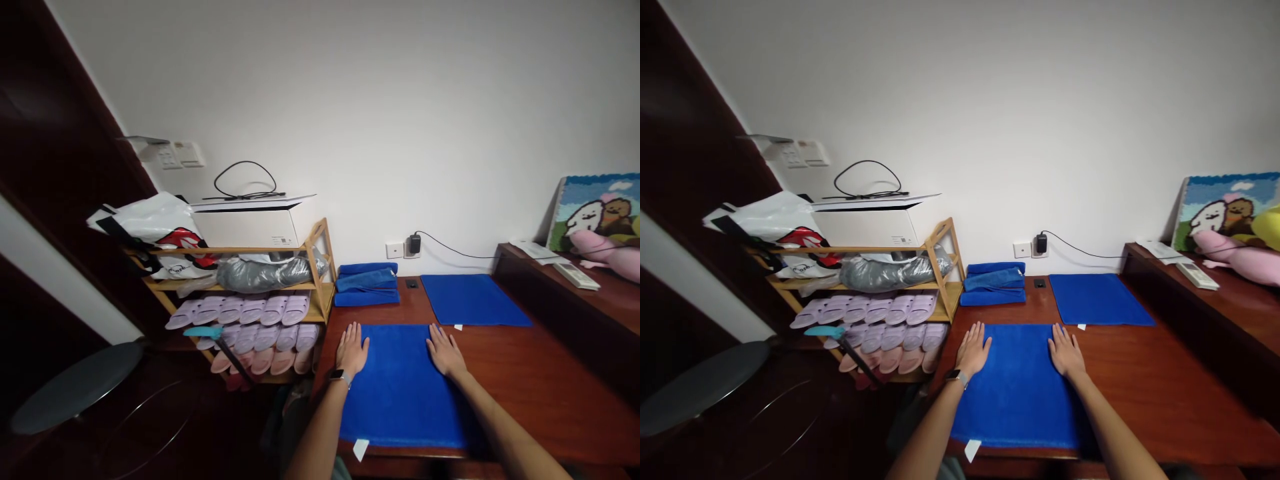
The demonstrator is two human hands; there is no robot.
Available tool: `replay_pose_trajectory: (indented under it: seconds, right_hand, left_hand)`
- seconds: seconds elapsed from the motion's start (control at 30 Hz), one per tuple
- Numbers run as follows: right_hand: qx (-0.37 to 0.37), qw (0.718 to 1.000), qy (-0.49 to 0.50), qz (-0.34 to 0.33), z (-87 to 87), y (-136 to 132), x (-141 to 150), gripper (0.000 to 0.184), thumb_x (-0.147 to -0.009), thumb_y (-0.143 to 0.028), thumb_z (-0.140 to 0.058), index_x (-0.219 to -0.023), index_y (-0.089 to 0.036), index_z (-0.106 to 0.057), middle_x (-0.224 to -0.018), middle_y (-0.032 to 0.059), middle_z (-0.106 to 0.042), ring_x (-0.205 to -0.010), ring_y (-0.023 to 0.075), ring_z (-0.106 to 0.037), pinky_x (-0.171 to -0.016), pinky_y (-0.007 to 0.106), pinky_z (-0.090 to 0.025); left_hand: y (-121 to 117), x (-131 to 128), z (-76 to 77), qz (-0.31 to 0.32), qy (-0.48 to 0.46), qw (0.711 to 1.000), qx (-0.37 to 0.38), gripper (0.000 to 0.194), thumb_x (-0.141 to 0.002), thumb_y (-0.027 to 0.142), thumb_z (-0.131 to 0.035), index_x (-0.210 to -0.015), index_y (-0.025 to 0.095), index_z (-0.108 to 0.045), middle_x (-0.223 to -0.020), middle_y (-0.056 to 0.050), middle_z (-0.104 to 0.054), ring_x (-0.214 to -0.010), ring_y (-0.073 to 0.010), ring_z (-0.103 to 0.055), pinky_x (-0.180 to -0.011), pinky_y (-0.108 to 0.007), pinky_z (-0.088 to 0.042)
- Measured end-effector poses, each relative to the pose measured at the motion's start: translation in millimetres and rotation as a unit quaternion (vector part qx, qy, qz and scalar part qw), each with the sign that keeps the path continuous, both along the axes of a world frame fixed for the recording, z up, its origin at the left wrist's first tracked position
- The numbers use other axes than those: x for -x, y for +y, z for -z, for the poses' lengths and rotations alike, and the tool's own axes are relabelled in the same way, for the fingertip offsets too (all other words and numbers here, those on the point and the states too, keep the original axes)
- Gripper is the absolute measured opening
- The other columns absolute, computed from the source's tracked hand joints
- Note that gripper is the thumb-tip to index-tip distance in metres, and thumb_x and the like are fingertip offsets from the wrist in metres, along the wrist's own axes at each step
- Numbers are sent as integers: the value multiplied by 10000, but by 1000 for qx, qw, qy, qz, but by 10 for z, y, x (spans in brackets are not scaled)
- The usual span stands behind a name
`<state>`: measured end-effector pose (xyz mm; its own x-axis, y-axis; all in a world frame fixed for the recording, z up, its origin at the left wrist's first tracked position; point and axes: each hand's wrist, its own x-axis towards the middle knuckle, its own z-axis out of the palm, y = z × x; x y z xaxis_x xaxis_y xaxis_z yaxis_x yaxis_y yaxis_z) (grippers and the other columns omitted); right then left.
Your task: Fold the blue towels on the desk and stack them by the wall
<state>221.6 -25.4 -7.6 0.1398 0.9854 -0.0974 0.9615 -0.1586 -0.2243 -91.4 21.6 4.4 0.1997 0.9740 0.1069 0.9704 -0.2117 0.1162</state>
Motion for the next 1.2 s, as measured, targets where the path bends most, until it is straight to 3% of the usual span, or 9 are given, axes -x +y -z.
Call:
replay_pose_trajectory:
  seconds: [0.37,0.5,0.6,0.77,0.87,0.93,1.1,1.2]
  right_hand:
    - [-9,1000,-12,5,-37,106,17,703,-1036,-455,-105,-1659,-133,-144,-1731,27,-153,-1601,203,-93,-1291,415,-75]
    - [-13,1000,-5,0,-27,111,21,704,-1035,-455,-114,-1656,-126,-149,-1729,15,-152,-1600,203,-94,-1294,418,-65]
    - [-15,1000,0,-3,-37,109,15,706,-1037,-466,-101,-1655,-127,-142,-1730,6,-139,-1601,196,-84,-1295,414,-63]
    - [-10,1000,-7,-20,-11,99,-25,685,-1035,-411,-104,-1653,-119,-156,-1729,22,-142,-1601,201,-85,-1293,422,-67]
    - [-14,999,-17,-29,22,106,-43,676,-1028,-377,-127,-1653,-123,-163,-1731,19,-139,-1601,202,-87,-1292,419,-75]
    - [-18,1000,-16,-20,32,111,-44,681,-1033,-404,-119,-1654,-126,-162,-1730,20,-150,-1600,199,-94,-1293,424,-77]
    - [-15,1000,-7,-6,7,102,-30,692,-1040,-447,-93,-1658,-139,-146,-1731,13,-156,-1600,185,-87,-1294,411,-69]
    - [-5,1000,-3,-1,-46,105,-19,689,-1041,-442,-102,-1659,-141,-144,-1733,18,-147,-1601,186,-75,-1294,409,-53]
  left_hand:
    - [69,14,19,-8,28,999,-14,639,-1062,442,-223,-1611,140,-345,-1683,-102,-305,-1565,-234,-257,-1278,-445,-233]
    - [49,-45,-45,-10,47,998,-39,629,-1061,398,-236,-1595,92,-367,-1667,-134,-335,-1558,-254,-281,-1282,-466,-223]
    - [-7,-452,-94,43,26,996,-75,605,-1071,370,-213,-1593,114,-380,-1664,-112,-352,-1560,-241,-276,-1288,-457,-211]
    - [-164,-1563,-5,181,-46,981,-50,613,-1087,444,-163,-1594,185,-391,-1658,-78,-381,-1551,-216,-299,-1275,-450,-260]
    - [-188,-1779,76,192,-69,979,-26,629,-1085,480,-141,-1581,210,-419,-1644,-77,-409,-1541,-219,-324,-1270,-459,-269]
    - [-152,-1568,91,167,-67,983,-21,647,-1080,511,-146,-1588,208,-406,-1650,-78,-396,-1547,-225,-309,-1277,-461,-249]
    - [18,-404,51,24,-12,1000,-9,653,-1070,480,-214,-1603,135,-366,-1673,-126,-319,-1561,-264,-266,-1280,-483,-231]
    - [65,42,61,-5,3,1000,-10,654,-1065,450,-231,-1605,99,-346,-1680,-134,-300,-1568,-258,-244,-1279,-451,-238]
